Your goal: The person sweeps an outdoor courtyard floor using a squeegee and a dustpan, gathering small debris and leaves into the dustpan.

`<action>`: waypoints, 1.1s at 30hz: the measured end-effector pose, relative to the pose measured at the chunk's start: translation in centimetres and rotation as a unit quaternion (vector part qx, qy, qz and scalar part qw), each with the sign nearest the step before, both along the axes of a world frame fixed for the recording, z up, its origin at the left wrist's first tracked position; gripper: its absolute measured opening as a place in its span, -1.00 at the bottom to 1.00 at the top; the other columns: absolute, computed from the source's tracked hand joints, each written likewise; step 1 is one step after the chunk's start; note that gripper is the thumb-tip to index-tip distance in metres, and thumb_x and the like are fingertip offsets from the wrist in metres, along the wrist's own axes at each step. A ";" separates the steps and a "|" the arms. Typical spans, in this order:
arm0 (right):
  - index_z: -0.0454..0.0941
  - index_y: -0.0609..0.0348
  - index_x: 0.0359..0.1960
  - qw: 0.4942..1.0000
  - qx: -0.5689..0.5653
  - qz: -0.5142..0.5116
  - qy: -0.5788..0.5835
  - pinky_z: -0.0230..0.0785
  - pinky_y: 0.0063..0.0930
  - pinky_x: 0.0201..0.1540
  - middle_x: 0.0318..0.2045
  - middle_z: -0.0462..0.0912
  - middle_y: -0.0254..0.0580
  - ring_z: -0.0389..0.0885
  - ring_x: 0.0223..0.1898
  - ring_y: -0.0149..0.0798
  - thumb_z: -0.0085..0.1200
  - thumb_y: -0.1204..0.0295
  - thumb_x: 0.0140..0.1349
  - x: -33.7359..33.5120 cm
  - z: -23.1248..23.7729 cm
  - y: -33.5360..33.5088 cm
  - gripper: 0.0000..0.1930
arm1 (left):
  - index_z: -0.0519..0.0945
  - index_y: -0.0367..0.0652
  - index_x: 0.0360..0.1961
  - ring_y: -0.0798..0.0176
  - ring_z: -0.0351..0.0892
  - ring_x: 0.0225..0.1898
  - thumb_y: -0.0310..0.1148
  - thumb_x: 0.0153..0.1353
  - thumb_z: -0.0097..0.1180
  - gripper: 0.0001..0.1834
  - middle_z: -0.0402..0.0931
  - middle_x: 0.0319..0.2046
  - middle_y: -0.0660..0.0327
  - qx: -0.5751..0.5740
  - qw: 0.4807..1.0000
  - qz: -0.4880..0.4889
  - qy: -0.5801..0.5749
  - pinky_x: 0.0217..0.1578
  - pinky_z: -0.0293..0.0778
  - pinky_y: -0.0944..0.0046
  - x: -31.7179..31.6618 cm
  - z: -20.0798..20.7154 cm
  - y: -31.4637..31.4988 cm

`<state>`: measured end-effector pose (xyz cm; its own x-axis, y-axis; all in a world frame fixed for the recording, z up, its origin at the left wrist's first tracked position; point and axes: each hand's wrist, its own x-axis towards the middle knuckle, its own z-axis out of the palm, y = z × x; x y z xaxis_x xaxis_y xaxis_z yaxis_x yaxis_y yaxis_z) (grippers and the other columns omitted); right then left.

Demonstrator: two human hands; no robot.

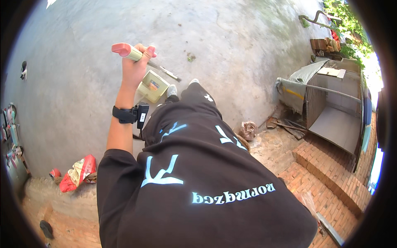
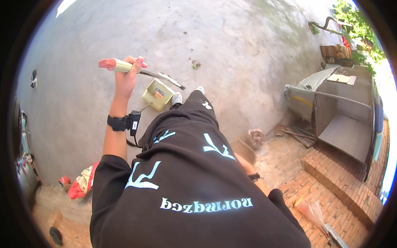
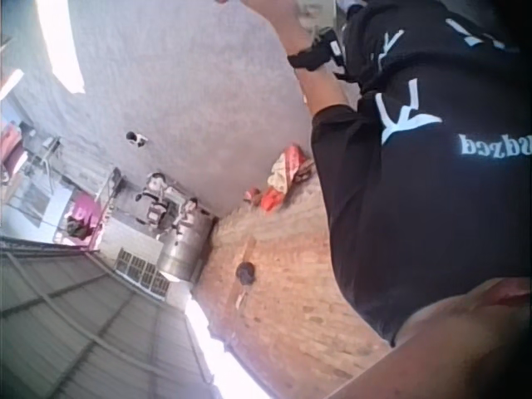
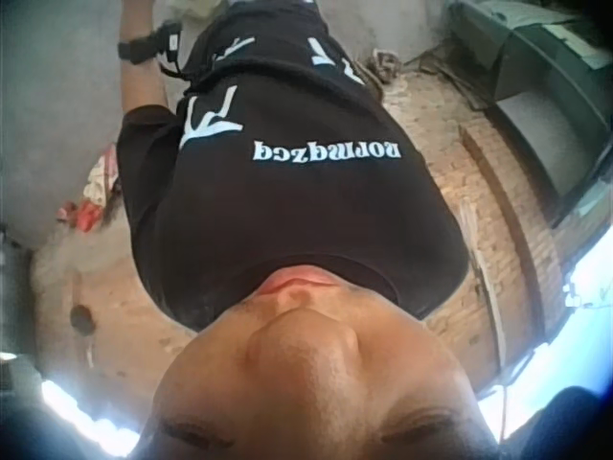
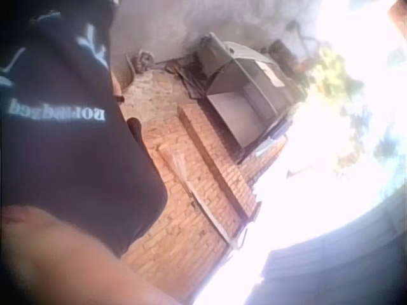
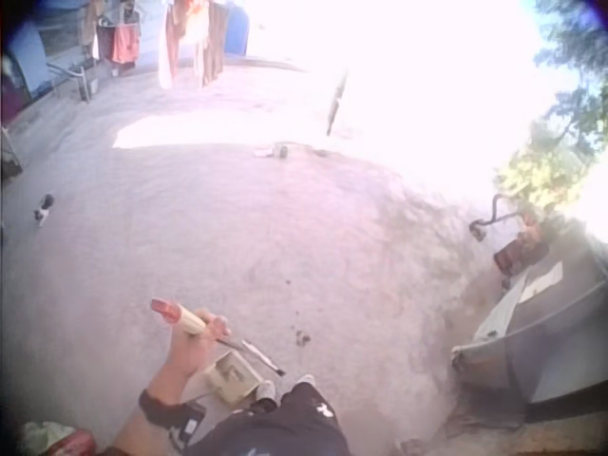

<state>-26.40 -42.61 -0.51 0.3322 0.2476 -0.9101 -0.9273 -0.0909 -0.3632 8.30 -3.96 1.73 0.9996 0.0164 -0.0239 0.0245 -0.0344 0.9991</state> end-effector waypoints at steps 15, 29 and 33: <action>0.50 0.31 -0.14 0.959 -0.015 -0.230 0.167 0.37 -0.52 -0.20 -0.27 0.61 -0.25 0.52 -0.25 -0.43 -0.05 0.41 0.19 0.9 -7.1 3.5 -0.73 | 0.42 -0.16 -0.62 0.49 0.36 -0.44 -0.30 0.17 0.14 -0.71 0.52 -0.54 0.28 -0.038 0.998 0.042 -0.015 -0.27 0.31 0.43 -1.3 0.3 2.2; 0.50 0.29 -0.15 0.972 0.023 -0.195 0.131 0.39 -0.48 -0.20 -0.29 0.61 -0.22 0.54 -0.26 -0.38 -0.08 0.35 0.20 16.6 -2.4 1.8 -0.71 | 0.46 -0.18 -0.52 0.44 0.41 -0.33 -0.40 0.20 0.08 -0.83 0.51 -0.45 0.28 -0.026 0.999 0.040 0.006 -0.23 0.29 0.40 -4.2 -1.3 3.1; 0.49 0.28 -0.15 0.963 0.041 -0.236 0.125 0.39 -0.47 -0.20 -0.29 0.61 -0.21 0.54 -0.27 -0.37 -0.09 0.34 0.20 17.3 -1.2 0.0 -0.71 | 0.47 -0.18 -0.54 0.45 0.40 -0.34 -0.40 0.20 0.08 -0.82 0.51 -0.45 0.28 -0.036 0.999 0.041 -0.004 -0.24 0.29 0.40 -4.7 -1.4 3.4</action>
<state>-9.10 -42.61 -1.75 0.1982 0.1966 -0.9602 -0.9175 0.3820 -0.1112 3.58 -0.56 0.34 0.9951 0.0971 -0.0201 0.0164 0.0388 0.9991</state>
